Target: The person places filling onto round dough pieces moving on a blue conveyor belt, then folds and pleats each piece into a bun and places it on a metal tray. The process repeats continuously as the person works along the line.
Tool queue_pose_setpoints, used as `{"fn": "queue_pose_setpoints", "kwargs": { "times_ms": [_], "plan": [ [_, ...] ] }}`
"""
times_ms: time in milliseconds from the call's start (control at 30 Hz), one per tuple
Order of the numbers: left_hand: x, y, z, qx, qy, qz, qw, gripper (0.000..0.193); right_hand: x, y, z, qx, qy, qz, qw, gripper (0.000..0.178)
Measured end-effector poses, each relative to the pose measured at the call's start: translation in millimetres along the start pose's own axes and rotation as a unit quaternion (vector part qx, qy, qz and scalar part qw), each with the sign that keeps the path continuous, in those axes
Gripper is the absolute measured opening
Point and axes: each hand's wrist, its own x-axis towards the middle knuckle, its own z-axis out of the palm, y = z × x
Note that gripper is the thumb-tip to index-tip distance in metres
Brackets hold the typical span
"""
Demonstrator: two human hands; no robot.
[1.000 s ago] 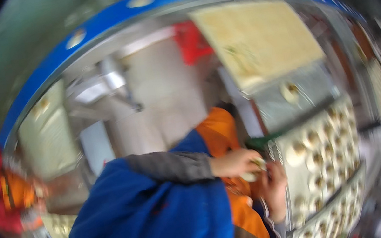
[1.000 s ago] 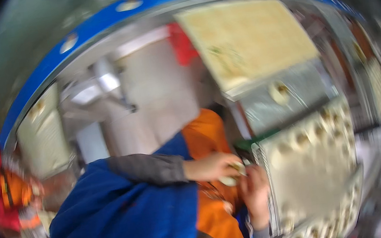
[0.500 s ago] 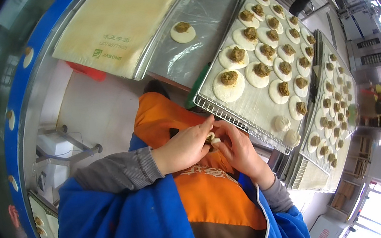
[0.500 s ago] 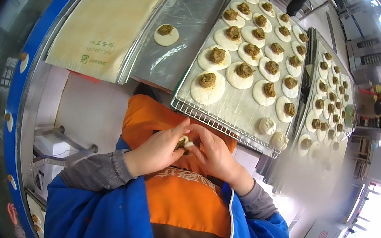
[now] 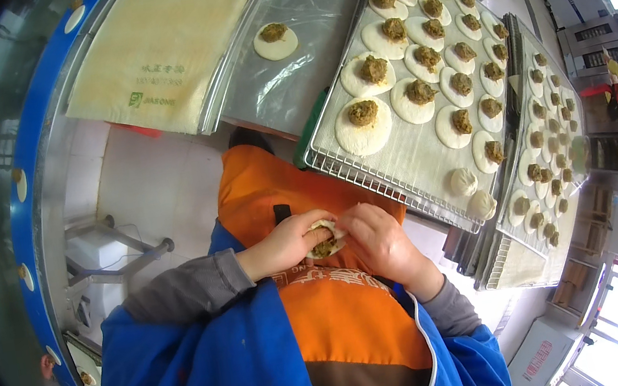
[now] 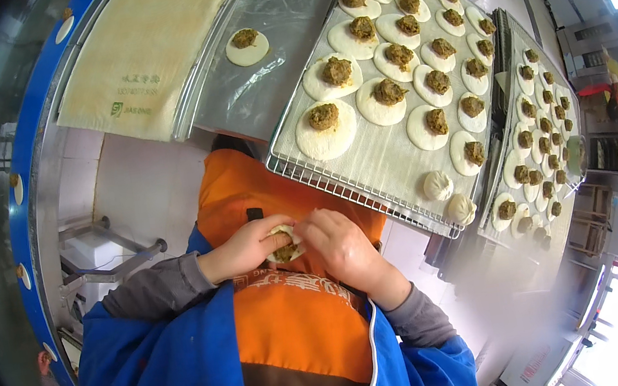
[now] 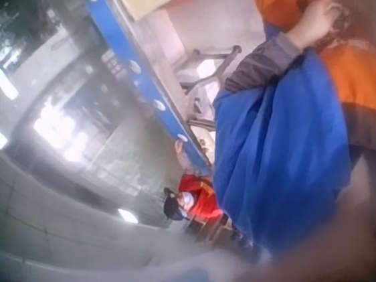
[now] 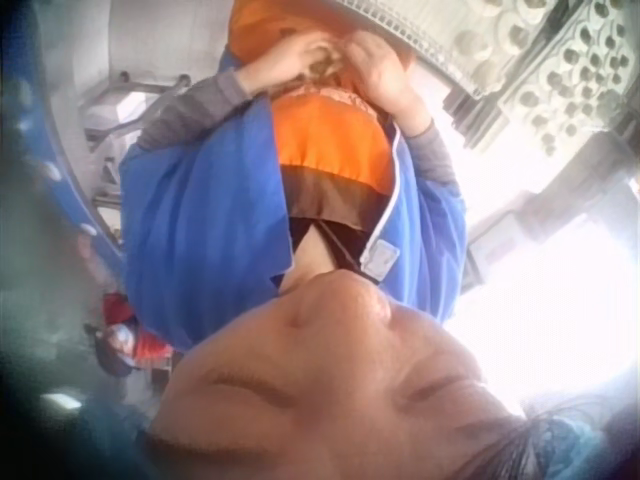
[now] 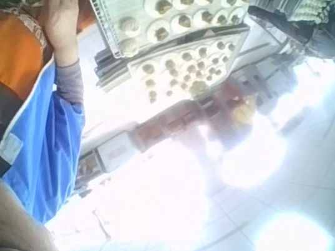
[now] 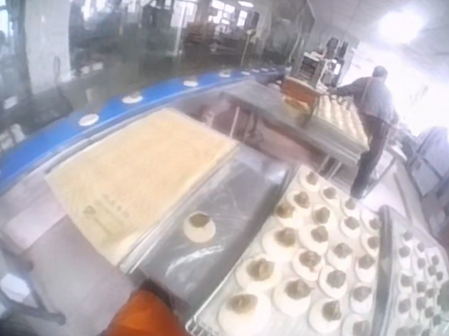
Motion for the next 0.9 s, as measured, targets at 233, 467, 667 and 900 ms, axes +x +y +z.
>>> {"fn": "queue_pose_setpoints", "kwargs": {
  "times_ms": [233, 467, 667, 900],
  "plan": [
    [13, 16, -3, 0.177, -0.057, 0.04, 0.982, 0.031, -5, 1, 2, -0.032, -0.029, 0.014, 0.999, 0.031],
    [12, 23, -1, 0.145, -0.077, 0.04, 0.986, 0.054, -11, 5, 3, 0.006, 0.017, 0.085, 0.996, 0.029],
    [12, 3, 1, -0.061, -0.078, 0.0, 0.995, 0.038, -12, 7, 3, -0.014, 0.021, 0.021, 0.999, 0.026],
    [14, -11, 2, 0.209, -0.024, 0.153, 0.966, 0.032, -11, 7, 9, -0.018, 0.005, -0.018, 1.0, 0.03]
  ]
}}
